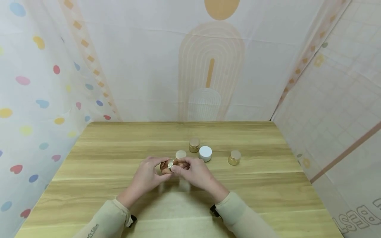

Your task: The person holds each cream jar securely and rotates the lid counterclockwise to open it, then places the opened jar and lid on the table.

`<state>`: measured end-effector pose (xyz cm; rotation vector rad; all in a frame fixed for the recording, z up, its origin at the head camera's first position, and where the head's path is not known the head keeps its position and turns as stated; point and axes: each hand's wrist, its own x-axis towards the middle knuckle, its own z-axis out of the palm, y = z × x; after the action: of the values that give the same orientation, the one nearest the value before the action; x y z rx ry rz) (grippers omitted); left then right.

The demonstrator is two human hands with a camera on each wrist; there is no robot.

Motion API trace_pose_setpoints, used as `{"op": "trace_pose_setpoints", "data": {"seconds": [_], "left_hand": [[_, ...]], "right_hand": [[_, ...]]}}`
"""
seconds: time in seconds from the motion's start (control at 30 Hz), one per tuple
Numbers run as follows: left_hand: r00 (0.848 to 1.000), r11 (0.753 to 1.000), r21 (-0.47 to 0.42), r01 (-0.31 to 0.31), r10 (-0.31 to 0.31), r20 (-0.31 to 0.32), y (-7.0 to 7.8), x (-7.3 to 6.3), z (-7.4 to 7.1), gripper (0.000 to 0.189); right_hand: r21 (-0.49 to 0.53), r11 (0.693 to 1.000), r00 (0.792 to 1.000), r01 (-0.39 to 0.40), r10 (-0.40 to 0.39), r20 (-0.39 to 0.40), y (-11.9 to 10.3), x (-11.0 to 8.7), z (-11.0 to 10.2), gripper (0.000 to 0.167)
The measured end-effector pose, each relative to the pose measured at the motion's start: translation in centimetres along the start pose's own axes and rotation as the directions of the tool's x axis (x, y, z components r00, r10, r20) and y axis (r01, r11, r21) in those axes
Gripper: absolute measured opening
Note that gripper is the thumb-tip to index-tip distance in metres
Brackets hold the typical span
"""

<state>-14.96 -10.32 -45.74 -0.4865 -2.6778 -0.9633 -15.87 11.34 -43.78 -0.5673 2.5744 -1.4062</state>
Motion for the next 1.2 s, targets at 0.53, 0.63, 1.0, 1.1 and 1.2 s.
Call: {"op": "trace_pose_setpoints", "data": {"seconds": [0.53,0.63,1.0,1.1,1.2], "left_hand": [[0.999,1.0,0.024,-0.009,0.01,-0.038,0.36,0.07,0.03,0.048],[0.999,1.0,0.015,-0.011,0.012,-0.037,0.38,0.09,0.05,0.048],[0.999,0.999,-0.005,0.04,-0.04,-0.01,0.42,0.14,0.09,0.051],[0.999,0.999,-0.003,0.034,-0.034,-0.016,0.3,0.15,0.12,0.051],[0.999,1.0,0.004,0.023,-0.023,-0.028,0.16,0.13,0.15,0.051]], "right_hand": [[0.124,0.991,0.995,-0.053,0.063,-0.082,0.14,0.56,0.74,0.03],[0.146,0.986,0.993,-0.075,0.088,-0.082,0.21,0.64,0.67,0.028],[0.175,0.983,0.998,-0.053,0.059,-0.03,-0.45,0.68,0.19,0.035],[0.173,0.983,0.998,-0.052,0.056,-0.018,-0.56,0.61,0.1,0.036],[0.171,0.984,0.999,-0.047,0.05,-0.013,-0.35,0.64,0.15,0.036]]}}
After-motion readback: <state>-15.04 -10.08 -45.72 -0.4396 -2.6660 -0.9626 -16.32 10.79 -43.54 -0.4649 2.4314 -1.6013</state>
